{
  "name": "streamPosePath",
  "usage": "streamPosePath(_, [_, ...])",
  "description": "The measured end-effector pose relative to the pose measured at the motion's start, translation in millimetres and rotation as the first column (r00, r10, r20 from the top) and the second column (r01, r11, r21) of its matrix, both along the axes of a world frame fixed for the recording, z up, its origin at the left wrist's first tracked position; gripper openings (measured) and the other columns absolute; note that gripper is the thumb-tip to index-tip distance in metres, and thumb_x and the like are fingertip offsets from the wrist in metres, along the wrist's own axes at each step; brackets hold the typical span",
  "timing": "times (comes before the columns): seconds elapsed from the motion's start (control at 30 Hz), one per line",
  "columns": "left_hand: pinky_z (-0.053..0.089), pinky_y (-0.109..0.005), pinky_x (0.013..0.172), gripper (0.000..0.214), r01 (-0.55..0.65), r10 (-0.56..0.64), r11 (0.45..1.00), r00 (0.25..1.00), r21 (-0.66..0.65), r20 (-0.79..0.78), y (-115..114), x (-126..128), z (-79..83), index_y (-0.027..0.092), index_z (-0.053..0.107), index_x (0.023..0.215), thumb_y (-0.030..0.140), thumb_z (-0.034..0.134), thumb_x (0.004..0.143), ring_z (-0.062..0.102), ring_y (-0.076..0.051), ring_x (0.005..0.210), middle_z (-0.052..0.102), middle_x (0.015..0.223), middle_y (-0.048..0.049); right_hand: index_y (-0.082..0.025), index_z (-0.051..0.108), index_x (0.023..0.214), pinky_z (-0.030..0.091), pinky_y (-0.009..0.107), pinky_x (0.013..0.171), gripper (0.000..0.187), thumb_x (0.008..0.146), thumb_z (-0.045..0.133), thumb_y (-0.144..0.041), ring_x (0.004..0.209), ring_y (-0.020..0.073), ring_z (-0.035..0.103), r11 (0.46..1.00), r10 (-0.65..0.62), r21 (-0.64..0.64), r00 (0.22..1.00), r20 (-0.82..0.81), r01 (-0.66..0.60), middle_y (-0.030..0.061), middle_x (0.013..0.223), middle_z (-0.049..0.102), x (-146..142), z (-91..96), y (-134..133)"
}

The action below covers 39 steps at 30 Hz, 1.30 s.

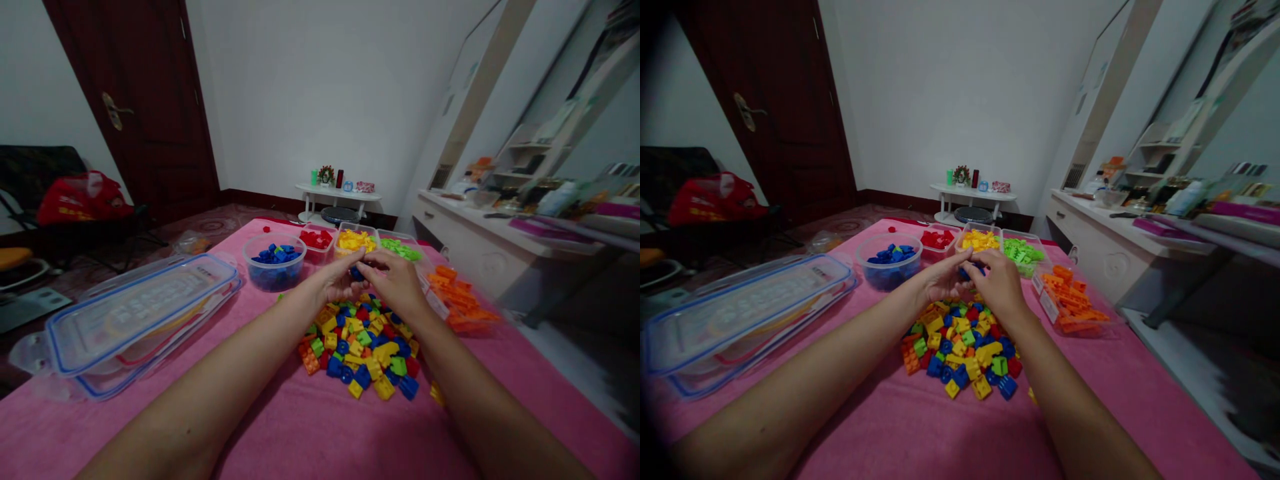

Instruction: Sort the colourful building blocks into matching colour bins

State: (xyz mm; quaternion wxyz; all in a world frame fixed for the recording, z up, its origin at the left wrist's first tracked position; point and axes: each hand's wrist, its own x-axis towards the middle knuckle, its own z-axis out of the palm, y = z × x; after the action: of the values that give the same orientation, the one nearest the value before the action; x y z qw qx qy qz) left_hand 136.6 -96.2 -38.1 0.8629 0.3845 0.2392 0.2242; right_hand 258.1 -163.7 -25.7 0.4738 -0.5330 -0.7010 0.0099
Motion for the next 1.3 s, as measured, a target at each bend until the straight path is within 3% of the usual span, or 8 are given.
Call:
streamPosePath(0.27, [0.013, -0.009, 0.032, 0.022, -0.302, 0.311, 0.923, 0.951, 0.240, 0.003, 18.6, -29.1, 31.3, 0.014, 0.049, 0.072, 0.032, 0.055, 0.084, 0.026, 0.000, 0.034, 0.036, 0.050, 0.0069, -0.014, 0.068, 0.085, 0.050, 0.031, 0.070, 0.020, 0.072, 0.061, -0.028, 0.075, 0.0169, 0.063, 0.999, -0.013, -0.038, 0.942, -0.336, 0.001, 0.0068, 0.088, 0.069, 0.3, 5.7, 0.1])
streamPosePath(0.33, [0.022, -0.013, 0.036, 0.025, -0.397, 0.517, 0.739, 0.852, 0.543, -0.080, 28.2, -45.2, 37.7, 0.014, 0.053, 0.070, 0.036, 0.055, 0.082, 0.031, -0.002, 0.036, 0.042, 0.050, 0.0042, -0.014, 0.068, 0.081, 0.049, 0.030, 0.067, 0.017, 0.073, 0.059, -0.026, 0.070, 0.0160, 0.062, 0.990, 0.014, -0.129, 0.958, -0.285, -0.053, 0.0058, 0.082, 0.069, -3.9, 0.8, 0.6])
streamPosePath(0.4, [0.037, -0.018, 0.048, 0.027, -0.353, 0.781, 0.401, 0.615, 0.845, -0.113, 36.9, -62.0, 40.5, 0.014, 0.061, 0.072, 0.040, 0.056, 0.079, 0.049, -0.008, 0.050, 0.057, 0.060, -0.0021, -0.014, 0.069, 0.081, 0.049, 0.029, 0.065, 0.016, 0.074, 0.058, -0.023, 0.068, 0.0154, 0.062, 0.966, 0.073, -0.230, 0.976, -0.203, -0.120, 0.0049, 0.078, 0.069, -12.8, -5.9, -0.1])
streamPosePath(0.43, [0.043, -0.022, 0.058, 0.026, -0.227, 0.869, 0.244, 0.483, 0.943, -0.109, 40.2, -69.7, 40.6, 0.015, 0.065, 0.076, 0.040, 0.057, 0.077, 0.057, -0.013, 0.063, 0.064, 0.070, -0.0054, -0.015, 0.069, 0.081, 0.049, 0.029, 0.067, 0.015, 0.074, 0.057, -0.021, 0.070, 0.0154, 0.062, 0.950, 0.116, -0.270, 0.981, -0.154, -0.154, 0.0046, 0.079, 0.069, -18.9, -9.3, -1.4])
streamPosePath(0.5, [0.046, -0.032, 0.074, 0.028, 0.070, 0.957, 0.123, 0.255, 0.990, -0.137, 44.2, -81.8, 39.1, 0.019, 0.070, 0.086, 0.042, 0.057, 0.074, 0.062, -0.023, 0.085, 0.069, 0.087, -0.0094, -0.017, 0.069, 0.087, 0.048, 0.030, 0.075, 0.017, 0.074, 0.058, -0.020, 0.080, 0.0158, 0.062, 0.925, 0.220, -0.309, 0.975, -0.040, -0.221, 0.0045, 0.088, 0.069, -33.4, -15.1, -6.5])
streamPosePath(0.7, [0.046, -0.036, 0.082, 0.035, 0.420, 0.950, 0.166, 0.175, 0.892, -0.259, 44.3, -83.2, 32.1, 0.024, 0.071, 0.098, 0.044, 0.056, 0.074, 0.061, -0.028, 0.098, 0.069, 0.101, -0.0113, -0.025, 0.059, 0.119, 0.030, 0.039, 0.103, 0.053, 0.070, 0.070, -0.041, 0.122, 0.0239, 0.042, 0.866, 0.473, -0.363, 0.801, 0.367, -0.345, 0.0074, 0.130, 0.051, -76.7, -29.5, -34.5])
streamPosePath(1.1, [0.047, -0.030, 0.080, 0.032, 0.313, 0.926, 0.111, 0.311, 0.943, -0.212, 30.9, -74.3, 46.7, 0.020, 0.072, 0.096, 0.038, 0.055, 0.076, 0.064, -0.021, 0.090, 0.071, 0.097, -0.0101, -0.015, 0.070, 0.082, 0.039, 0.036, 0.080, 0.025, 0.082, 0.047, -0.025, 0.088, 0.0243, 0.058, 0.875, 0.101, -0.374, 0.637, 0.764, 0.309, 0.0128, 0.093, 0.065, -47.7, -3.3, -25.6])
streamPosePath(1.3, [0.046, -0.029, 0.079, 0.028, 0.286, 0.921, 0.064, 0.352, 0.956, -0.167, 30.5, -70.7, 46.9, 0.021, 0.073, 0.091, 0.036, 0.054, 0.078, 0.064, -0.021, 0.089, 0.071, 0.094, -0.0091, -0.018, 0.064, 0.103, 0.038, 0.031, 0.087, 0.027, 0.081, 0.054, -0.031, 0.101, 0.0214, 0.055, 0.913, 0.152, -0.387, 0.771, 0.618, 0.130, 0.0100, 0.105, 0.063, -68.4, 0.0, -14.6])
